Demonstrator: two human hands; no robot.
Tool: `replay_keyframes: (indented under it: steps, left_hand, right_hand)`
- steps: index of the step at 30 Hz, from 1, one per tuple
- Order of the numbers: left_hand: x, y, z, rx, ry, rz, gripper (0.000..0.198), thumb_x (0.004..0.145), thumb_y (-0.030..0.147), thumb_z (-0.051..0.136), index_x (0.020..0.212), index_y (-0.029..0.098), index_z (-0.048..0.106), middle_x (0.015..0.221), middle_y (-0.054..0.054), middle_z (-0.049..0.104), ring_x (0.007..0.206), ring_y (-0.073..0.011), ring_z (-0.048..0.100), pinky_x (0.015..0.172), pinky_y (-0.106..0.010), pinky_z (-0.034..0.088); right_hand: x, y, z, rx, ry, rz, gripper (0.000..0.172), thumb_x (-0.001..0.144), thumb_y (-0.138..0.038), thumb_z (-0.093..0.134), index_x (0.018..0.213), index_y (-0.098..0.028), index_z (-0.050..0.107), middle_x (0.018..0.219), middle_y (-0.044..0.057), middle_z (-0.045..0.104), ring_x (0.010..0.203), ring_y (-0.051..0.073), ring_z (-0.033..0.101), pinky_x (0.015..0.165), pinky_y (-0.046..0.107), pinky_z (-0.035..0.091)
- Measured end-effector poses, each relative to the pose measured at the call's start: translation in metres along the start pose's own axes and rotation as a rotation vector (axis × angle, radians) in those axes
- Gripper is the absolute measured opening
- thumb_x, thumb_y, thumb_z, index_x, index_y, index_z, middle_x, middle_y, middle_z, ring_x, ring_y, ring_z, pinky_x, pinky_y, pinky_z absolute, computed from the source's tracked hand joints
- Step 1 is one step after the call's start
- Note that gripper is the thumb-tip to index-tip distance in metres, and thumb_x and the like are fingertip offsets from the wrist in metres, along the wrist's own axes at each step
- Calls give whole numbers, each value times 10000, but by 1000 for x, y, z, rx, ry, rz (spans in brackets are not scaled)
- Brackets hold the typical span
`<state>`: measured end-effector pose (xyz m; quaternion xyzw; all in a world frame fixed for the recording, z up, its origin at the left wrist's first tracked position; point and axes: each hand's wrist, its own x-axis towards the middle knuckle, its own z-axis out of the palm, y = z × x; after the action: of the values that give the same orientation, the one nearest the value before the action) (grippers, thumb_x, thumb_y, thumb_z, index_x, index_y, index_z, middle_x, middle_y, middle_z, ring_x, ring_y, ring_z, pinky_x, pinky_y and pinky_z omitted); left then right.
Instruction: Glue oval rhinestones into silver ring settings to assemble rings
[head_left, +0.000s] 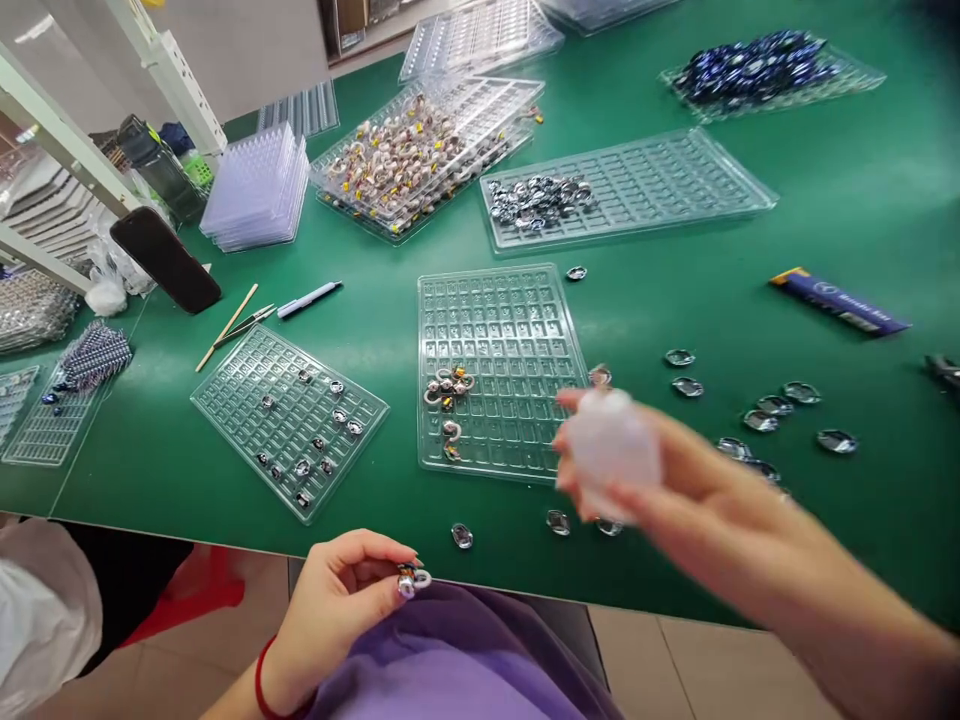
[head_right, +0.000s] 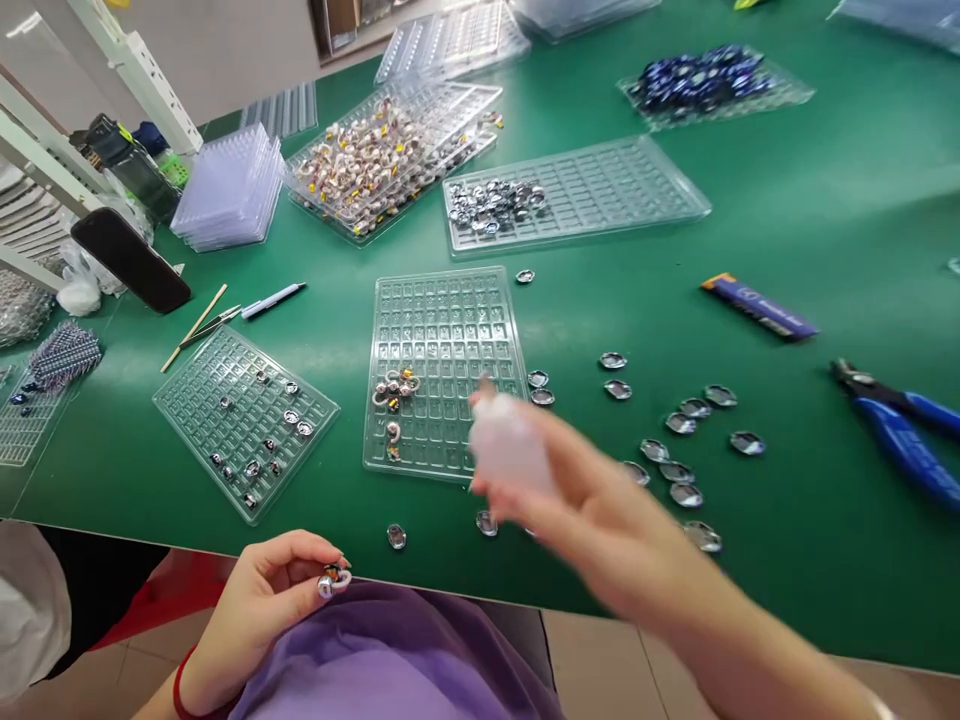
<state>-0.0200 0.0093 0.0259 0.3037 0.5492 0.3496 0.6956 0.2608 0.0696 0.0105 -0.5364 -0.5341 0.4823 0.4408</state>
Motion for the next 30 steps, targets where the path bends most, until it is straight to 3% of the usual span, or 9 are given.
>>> replay_keyframes:
  steps: [1,3,6,10,13,18,30]
  left_hand:
    - [-2,-1,-1,-1,15,-24,179,682,201,860,848,182,795,828,-45,792,749,-132,715,705,-186,544]
    - [-4,-4,-4,-9,47,-63,186,683,206,862,854,177,794,830,-51,797,744,-133,716,691,-185,539]
    - [-4,-7,-5,-46,79,-86,221,657,219,882,853,177,789,817,-50,799,742,-137,719,703,-195,546]
    - [-2,-8,-3,-32,80,-49,198,664,205,879,836,183,784,793,-27,791,731,-113,711,695,-167,539]
    - [-2,-7,-1,14,85,-32,169,675,192,869,819,180,783,792,-21,787,726,-106,707,682,-152,534]
    - [-2,-5,0,39,94,-46,168,670,187,867,813,177,778,785,-29,791,731,-123,717,690,-171,547]
    - [-2,-6,1,92,114,-17,161,667,197,856,806,176,777,768,-38,775,722,-161,730,680,-216,567]
  right_hand:
    - [-17,-2,11,67,-152,52,541,811,-482,666,1308,-302,550,966,67,730,720,201,712,572,281,598]
    - [-43,-3,31,140,-268,146,485,830,-413,666,1275,-288,519,966,64,713,739,187,703,594,264,586]
    - [-58,-2,52,206,-176,273,387,811,-411,690,1122,-287,496,878,16,678,617,137,628,509,224,513]
    - [-54,4,62,363,-112,324,514,683,-571,778,1006,-262,525,763,-15,630,575,117,555,495,206,454]
    - [-53,6,64,421,-66,319,582,625,-655,779,971,-239,566,764,0,649,561,120,546,492,213,443]
    - [-61,5,70,264,99,197,446,734,-651,693,901,-246,610,740,8,652,552,132,550,486,221,445]
    - [-66,5,74,150,41,191,305,755,-503,709,849,-236,595,594,-25,583,457,110,485,426,209,416]
